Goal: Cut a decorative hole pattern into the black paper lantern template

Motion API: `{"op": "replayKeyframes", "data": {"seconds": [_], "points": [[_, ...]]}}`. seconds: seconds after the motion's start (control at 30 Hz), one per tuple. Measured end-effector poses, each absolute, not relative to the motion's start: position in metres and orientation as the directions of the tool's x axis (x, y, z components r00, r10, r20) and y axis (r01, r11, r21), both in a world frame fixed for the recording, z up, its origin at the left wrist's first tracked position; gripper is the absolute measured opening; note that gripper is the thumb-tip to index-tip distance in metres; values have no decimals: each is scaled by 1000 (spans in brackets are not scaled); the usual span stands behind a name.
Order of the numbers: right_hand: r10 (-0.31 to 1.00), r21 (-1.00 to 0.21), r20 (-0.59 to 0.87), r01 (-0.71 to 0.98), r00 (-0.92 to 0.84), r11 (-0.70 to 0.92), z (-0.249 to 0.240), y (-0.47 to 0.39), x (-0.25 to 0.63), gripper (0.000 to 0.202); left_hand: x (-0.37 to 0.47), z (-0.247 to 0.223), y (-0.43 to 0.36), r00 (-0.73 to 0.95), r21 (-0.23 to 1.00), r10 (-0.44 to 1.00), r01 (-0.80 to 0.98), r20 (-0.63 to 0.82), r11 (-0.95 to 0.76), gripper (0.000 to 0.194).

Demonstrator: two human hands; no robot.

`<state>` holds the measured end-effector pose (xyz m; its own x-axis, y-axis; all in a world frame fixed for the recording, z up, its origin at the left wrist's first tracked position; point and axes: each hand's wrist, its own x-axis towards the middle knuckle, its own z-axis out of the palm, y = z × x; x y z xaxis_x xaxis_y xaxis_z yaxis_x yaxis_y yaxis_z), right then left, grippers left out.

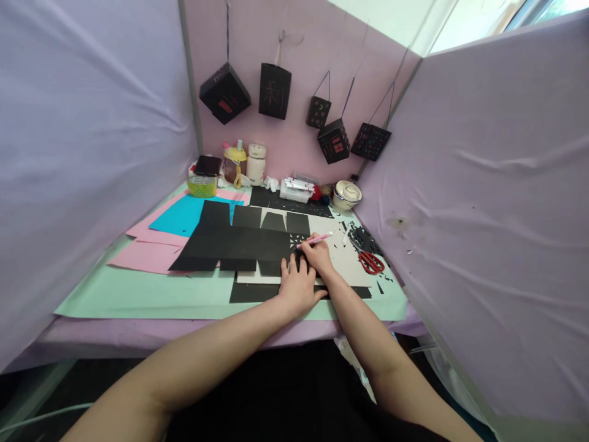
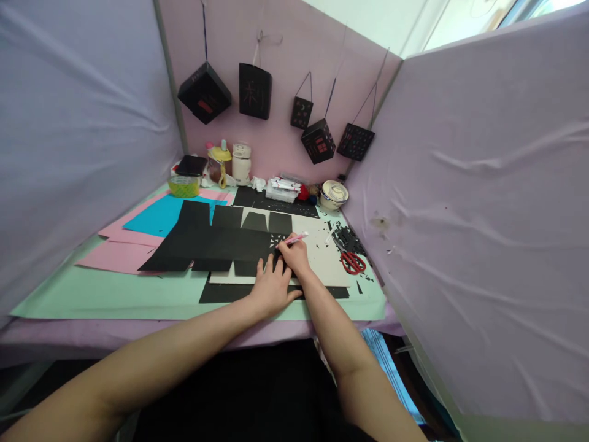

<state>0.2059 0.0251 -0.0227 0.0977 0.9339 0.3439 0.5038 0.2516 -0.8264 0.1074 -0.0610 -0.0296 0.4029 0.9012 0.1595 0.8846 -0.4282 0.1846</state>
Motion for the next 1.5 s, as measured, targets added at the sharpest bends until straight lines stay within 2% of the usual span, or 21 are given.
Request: {"op": "replayKeyframes", "data": {"seconds": [0.63, 1.5], "points": [[949, -851, 304, 470, 79, 233, -23, 26, 207, 13, 108, -30, -61, 401, 187, 900, 884, 170, -429, 80], [941, -833, 331, 492, 75, 254, -21, 25, 205, 9, 108, -30, -61, 407, 182, 900, 883, 158, -432, 81]]}}
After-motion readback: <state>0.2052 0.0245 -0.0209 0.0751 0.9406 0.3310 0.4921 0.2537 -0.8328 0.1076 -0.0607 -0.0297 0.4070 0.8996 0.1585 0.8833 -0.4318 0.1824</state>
